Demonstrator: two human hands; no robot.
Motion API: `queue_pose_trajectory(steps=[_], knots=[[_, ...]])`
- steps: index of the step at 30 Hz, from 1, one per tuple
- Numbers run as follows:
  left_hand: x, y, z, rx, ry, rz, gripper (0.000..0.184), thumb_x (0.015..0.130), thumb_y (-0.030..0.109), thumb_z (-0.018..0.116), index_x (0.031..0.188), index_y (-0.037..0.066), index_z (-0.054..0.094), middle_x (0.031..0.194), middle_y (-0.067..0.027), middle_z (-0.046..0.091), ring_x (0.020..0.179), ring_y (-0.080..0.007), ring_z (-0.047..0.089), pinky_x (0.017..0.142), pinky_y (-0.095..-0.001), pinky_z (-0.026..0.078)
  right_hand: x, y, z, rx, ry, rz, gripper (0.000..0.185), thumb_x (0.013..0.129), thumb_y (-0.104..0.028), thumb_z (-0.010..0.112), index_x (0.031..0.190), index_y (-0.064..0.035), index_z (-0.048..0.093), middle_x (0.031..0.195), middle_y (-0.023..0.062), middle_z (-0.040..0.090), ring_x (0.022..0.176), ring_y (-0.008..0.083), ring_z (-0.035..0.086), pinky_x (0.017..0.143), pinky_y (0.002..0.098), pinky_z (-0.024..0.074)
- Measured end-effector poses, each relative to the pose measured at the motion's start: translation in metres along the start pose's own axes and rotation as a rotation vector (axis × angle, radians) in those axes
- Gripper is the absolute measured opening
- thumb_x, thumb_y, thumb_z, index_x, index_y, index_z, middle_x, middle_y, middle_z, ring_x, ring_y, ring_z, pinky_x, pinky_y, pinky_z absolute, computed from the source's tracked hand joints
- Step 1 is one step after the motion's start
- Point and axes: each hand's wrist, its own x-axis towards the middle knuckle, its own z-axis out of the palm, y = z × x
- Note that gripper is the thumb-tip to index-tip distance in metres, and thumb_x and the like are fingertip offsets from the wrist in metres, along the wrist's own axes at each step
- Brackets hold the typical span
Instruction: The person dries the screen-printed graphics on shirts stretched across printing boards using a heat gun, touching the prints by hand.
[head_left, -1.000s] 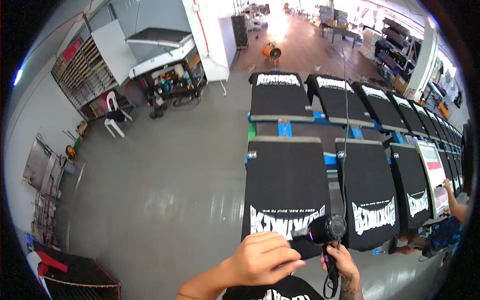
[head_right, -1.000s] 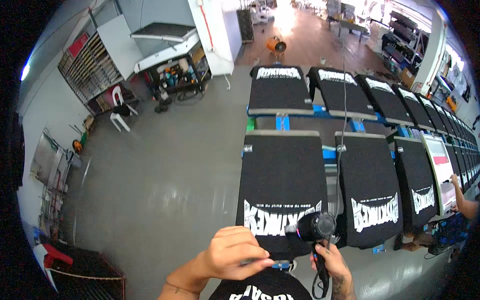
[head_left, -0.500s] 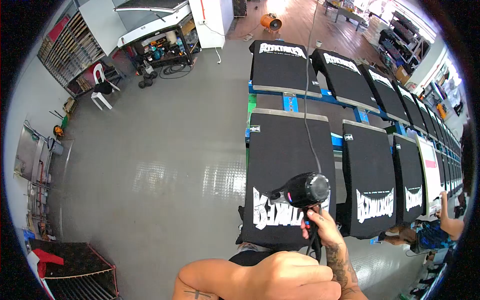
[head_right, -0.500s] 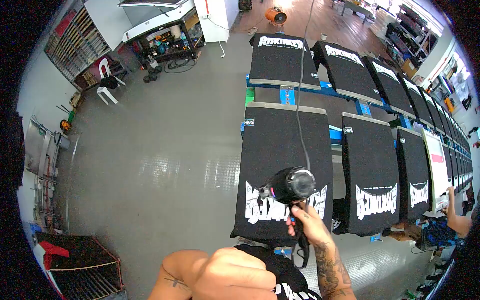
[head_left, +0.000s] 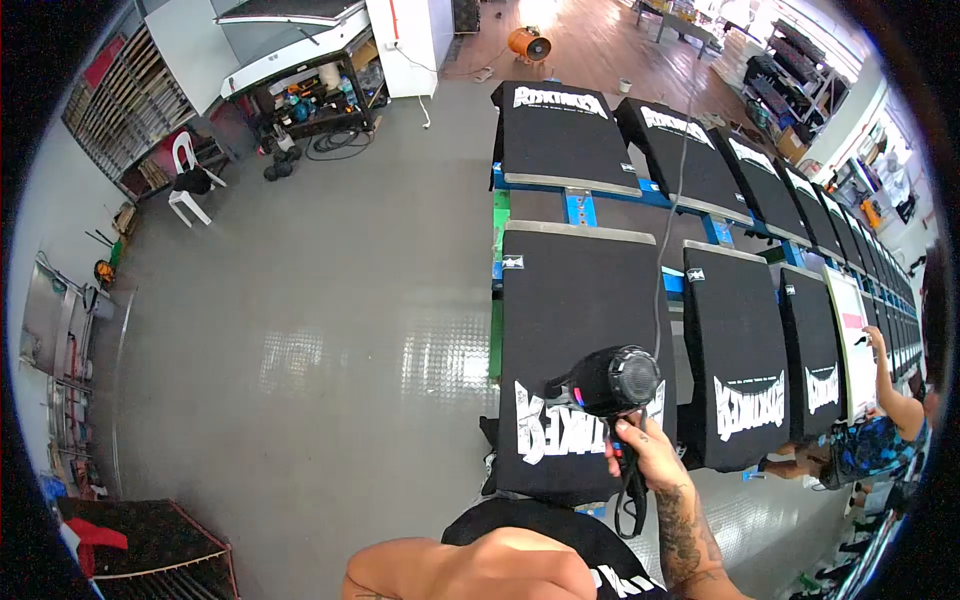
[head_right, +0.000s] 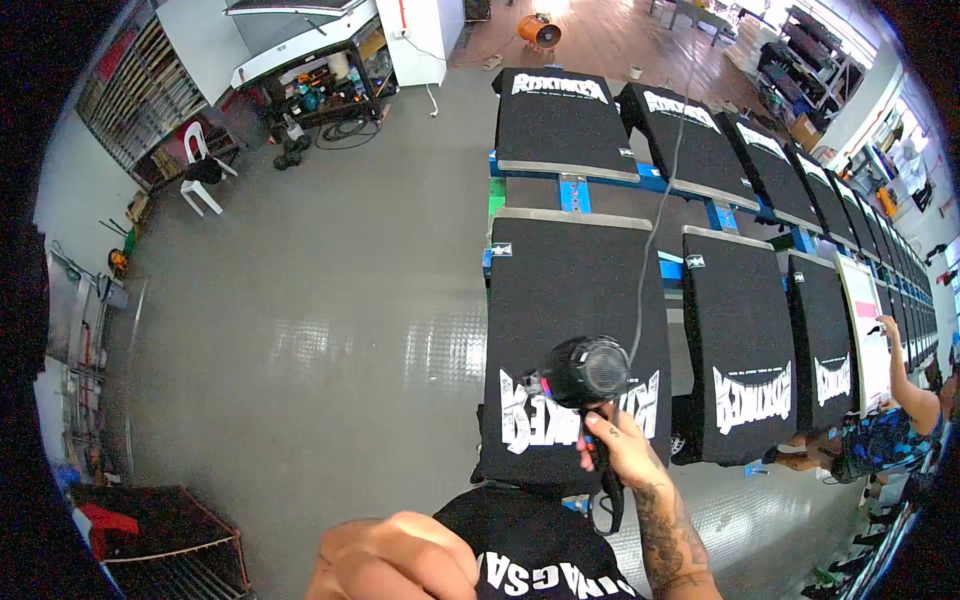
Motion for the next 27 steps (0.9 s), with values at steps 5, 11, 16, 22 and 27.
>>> queue_pose_trajectory(steps=[5,11,16,22,27], knots=[[-0.027,-0.002,-0.006,0.210,-0.172,-0.013,0.017,0.084,0.002,0.056,0.070,-0.005,0.061,0.078,-0.0166,0.065,0.056,-0.0232,0.062,0.050,-0.0327,0.053,0.002,0.008,0.007,-0.063,-0.154,0.053,0.027,0.101,-0.025,0.053,0.109,0.0004,0.055,0.077,0.0082,0.062,0.059,0.0153,0.059,0.054,0.0274,0.0491],[-0.036,-0.019,0.037,0.678,-0.327,0.155,0.006,0.078,0.006,0.065,0.074,0.002,0.065,0.086,-0.0112,0.064,0.063,-0.0195,0.061,0.053,-0.0297,0.050,-0.039,0.032,-0.022,-0.057,-0.165,0.095,0.025,0.102,-0.026,0.054,0.103,-0.0011,0.055,0.079,0.0061,0.061,0.062,0.0121,0.058,0.057,0.0266,0.0487],[-0.066,-0.073,0.057,1.037,-0.788,-0.167,0.013,0.071,0.012,0.067,0.081,0.011,0.060,0.088,-0.0055,0.058,0.078,-0.0209,0.062,0.057,-0.0319,0.052,-0.088,0.055,-0.071,-0.009,0.014,0.012,0.024,0.101,-0.025,0.054,0.104,-0.0012,0.053,0.076,0.0088,0.061,0.058,0.0160,0.058,0.053,0.0285,0.0477],[-0.257,-0.141,-0.042,0.931,-0.880,-1.533,0.056,0.089,0.060,0.060,0.081,0.005,0.070,0.079,-0.0135,0.071,0.077,-0.0279,0.068,0.070,-0.0390,0.052,-0.143,0.086,-0.157,0.161,0.231,-0.066,0.031,0.100,-0.028,0.053,0.114,-0.0008,0.051,0.076,0.0088,0.060,0.056,0.0153,0.057,0.052,0.0279,0.0470],[-0.540,-0.137,-0.155,1.001,-0.375,-2.345,0.065,0.088,0.062,0.060,0.087,-0.001,0.073,0.087,-0.0205,0.071,0.089,-0.0334,0.068,0.080,-0.0442,0.052,-0.158,0.099,-0.198,0.141,0.338,-0.114,0.035,0.101,-0.033,0.053,0.118,-0.0027,0.053,0.076,0.0064,0.060,0.055,0.0137,0.058,0.051,0.0268,0.0466]])
